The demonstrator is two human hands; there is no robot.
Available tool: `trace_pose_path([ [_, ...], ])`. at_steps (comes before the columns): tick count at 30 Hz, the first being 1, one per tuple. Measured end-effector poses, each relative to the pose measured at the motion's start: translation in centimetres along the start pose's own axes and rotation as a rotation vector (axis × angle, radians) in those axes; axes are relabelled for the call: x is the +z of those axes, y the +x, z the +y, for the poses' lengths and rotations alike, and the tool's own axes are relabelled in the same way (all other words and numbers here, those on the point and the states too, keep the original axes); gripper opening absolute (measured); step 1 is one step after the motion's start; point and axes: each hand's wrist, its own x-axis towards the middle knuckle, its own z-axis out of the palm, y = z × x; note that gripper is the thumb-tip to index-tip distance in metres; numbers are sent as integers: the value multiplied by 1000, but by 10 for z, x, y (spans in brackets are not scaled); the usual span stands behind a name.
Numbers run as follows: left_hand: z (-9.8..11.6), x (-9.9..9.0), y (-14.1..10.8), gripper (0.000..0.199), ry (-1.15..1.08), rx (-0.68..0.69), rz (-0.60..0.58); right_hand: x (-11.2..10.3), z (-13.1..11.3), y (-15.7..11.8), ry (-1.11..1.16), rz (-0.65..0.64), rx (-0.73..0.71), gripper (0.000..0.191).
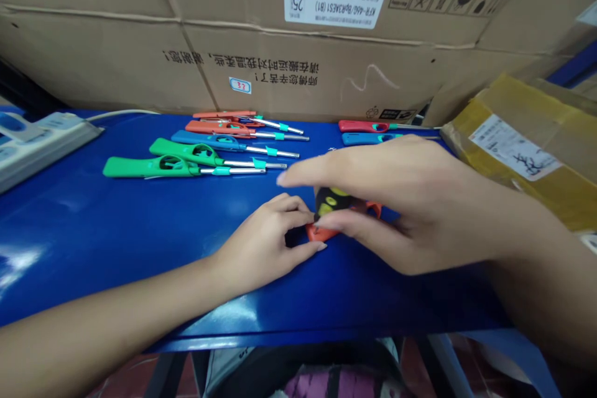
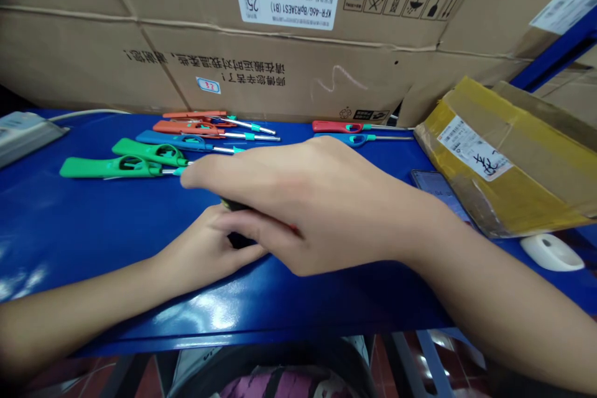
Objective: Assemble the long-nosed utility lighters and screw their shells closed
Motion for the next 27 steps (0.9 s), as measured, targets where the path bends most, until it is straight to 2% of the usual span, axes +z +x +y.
trace_pose_path([
  [4,1,0,2,16,36,6,-1,5,0,1,-33,72,67,42],
  [9,2,-1,2,17,-22,-20,-13,-1,-2,1,136,-17,-31,33],
  [12,2,-1,1,13,28,-9,-1,1,-3,2,55,7,16,31],
  [15,2,0,0,21,70,6,10,5,-1,2,3,60,82,34],
  [20,1,-1,0,16,22,12,-5,4,9,-1,123,56,-10,39],
  [24,2,-2,0,25,49,-26,-31,4,14,-1,42,104,9,31],
  [27,3,-3,0,25,48,-10,-27,0,15,-1,52,54,21,36],
])
